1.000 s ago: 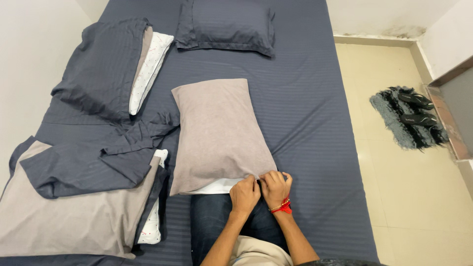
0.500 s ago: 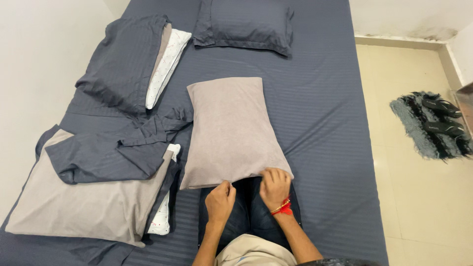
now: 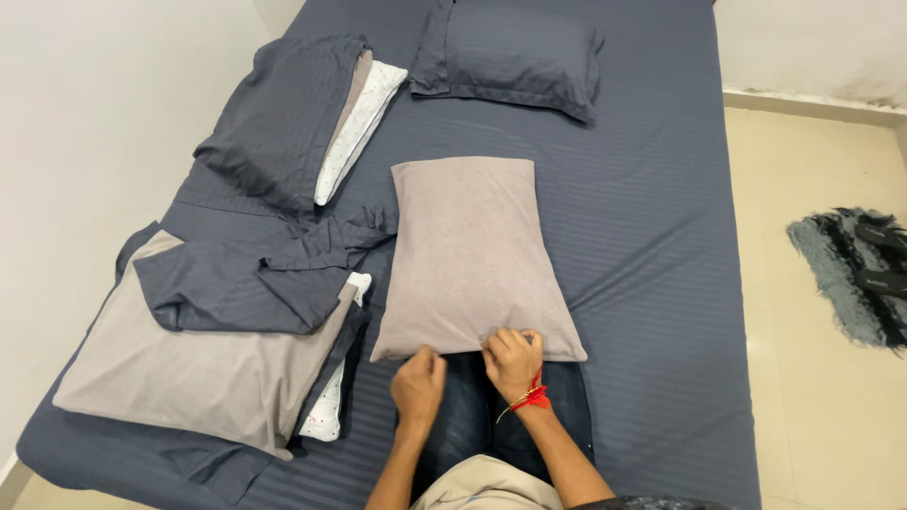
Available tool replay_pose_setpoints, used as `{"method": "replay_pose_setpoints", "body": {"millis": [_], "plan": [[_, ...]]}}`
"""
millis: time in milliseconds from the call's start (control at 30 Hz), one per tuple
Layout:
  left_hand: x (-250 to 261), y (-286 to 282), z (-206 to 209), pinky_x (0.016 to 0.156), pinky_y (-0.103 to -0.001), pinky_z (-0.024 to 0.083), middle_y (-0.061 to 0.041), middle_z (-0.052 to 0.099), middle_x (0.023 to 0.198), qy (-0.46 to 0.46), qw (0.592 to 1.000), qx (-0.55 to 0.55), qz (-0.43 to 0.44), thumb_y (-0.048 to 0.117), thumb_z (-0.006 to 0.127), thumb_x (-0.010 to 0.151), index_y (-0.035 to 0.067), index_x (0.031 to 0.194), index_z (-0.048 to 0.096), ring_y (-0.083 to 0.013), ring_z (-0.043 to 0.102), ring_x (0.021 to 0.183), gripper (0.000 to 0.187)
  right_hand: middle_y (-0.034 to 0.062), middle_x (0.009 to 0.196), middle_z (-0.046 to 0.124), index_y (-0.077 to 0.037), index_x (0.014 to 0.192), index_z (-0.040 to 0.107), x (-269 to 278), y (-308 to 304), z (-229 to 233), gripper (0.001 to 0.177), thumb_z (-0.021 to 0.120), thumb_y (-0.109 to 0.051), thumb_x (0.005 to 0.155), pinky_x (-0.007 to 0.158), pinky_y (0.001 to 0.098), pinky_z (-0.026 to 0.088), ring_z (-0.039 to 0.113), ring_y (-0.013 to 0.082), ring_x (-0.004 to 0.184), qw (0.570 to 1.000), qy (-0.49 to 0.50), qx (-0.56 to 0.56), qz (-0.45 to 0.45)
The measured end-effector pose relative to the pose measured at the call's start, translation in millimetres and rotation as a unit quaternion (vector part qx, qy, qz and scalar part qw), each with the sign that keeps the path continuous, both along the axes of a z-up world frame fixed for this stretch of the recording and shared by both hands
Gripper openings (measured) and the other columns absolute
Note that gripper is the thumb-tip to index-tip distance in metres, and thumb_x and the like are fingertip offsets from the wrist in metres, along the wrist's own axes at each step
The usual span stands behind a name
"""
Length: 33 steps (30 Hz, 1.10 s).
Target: The person puts a pillowcase on a pillow by hand while sitting on a bed.
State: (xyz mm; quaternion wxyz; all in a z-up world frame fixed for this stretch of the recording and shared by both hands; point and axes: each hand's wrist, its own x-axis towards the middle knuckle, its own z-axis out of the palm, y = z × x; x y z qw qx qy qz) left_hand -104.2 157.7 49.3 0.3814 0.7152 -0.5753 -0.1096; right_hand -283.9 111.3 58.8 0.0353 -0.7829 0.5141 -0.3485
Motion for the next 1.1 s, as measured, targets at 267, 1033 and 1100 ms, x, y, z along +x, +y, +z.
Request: {"method": "replay_pose_setpoints", "body": {"millis": [267, 1033, 1100], "plan": [[70, 19, 25, 0.072, -0.046, 0.05, -0.007, 0.068, 0.091, -0.072, 0.989, 0.095, 0.09, 0.032, 0.071, 0.087, 0.012, 0.102, 0.071, -0.03, 0.065, 0.086, 0.025, 0.0015, 0.087, 0.063, -0.014, 0.084, 0.067, -4, -1, 18, 0.02, 0.079, -0.013, 0.069, 0.089, 0.045, 0.039, 0.062, 0.0226, 0.091, 0.999, 0.029, 0.015, 0.002], [84, -84, -10, 0.109, -0.046, 0.047, -0.018, 0.054, 0.144, 0.37, 0.893, 0.252, 0.044, 0.055, 0.082, 0.078, 0.01, 0.152, 0.041, -0.0328, 0.055, 0.135, 0.096, 0.033, 0.145, 0.045, 0.005, 0.149, 0.042, -94, -68, -35, 0.1, 0.082, -0.059, 0.084, 0.104, 0.0509, 0.044, 0.051, 0.0494, 0.126, 0.902, -0.152, 0.31, -0.26], [88, -108, -12, 0.108, -0.053, 0.043, -0.018, 0.047, 0.149, 0.459, 0.826, 0.326, 0.039, 0.051, 0.081, 0.077, 0.013, 0.158, 0.032, -0.0349, 0.048, 0.138, 0.102, 0.0339, 0.139, 0.053, 0.008, 0.147, 0.043, -91, -93, -35, 0.102, 0.083, -0.059, 0.082, 0.104, 0.0474, 0.047, 0.058, 0.0438, 0.124, 0.857, -0.217, 0.395, -0.251]]}}
